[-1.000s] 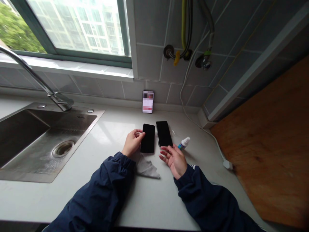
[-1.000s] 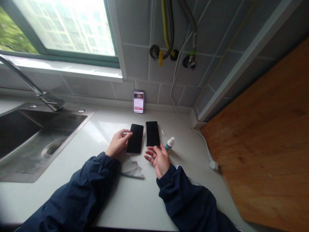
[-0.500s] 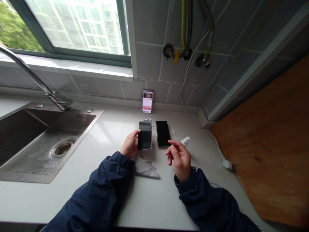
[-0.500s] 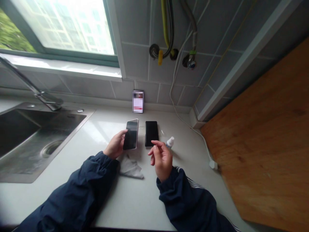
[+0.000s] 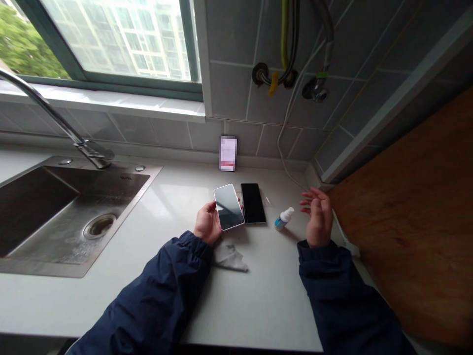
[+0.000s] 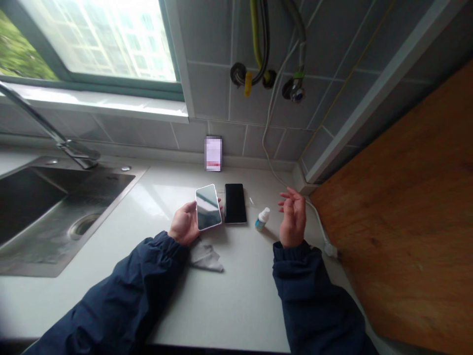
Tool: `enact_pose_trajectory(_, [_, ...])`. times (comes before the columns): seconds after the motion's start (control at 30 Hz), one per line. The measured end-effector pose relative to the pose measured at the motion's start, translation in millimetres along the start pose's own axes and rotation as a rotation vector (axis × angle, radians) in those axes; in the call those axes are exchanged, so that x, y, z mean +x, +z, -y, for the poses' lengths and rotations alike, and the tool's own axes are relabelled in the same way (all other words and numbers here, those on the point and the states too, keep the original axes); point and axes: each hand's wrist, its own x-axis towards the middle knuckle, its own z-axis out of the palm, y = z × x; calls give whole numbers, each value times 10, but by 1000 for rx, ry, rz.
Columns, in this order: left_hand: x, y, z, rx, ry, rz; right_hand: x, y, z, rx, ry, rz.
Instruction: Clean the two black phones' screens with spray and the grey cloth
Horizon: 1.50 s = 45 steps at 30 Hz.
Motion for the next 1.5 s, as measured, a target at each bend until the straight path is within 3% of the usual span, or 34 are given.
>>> enact_pose_trajectory(0.17, [-16,1,-13,51,52,-32,29,-58,-112,-61,164,274])
enact_pose_trajectory(0.33, [-33,2,3,99,-9,-51,-4,-86,-192,-174,264,467])
enact_pose_trajectory(0.53, [-43,32,15,111,-31,-49,-49,-109,-234,-410,203,627])
enact_pose_trajectory(0.73, [-31,42,25,92,5,-78,-83,-23,-295,-454,121,629])
enact_pose_trajectory(0.97, [-34,22,45,103,41,-56,-167,83,-289,-359,113,587])
enact_pose_trajectory(1.3, [-76,98,47,92,8,-36,-562,354,-2,-56,171,449])
enact_pose_trajectory(1.5, [-75,115,81,126,-24,-24,-833,474,161,140,262,520])
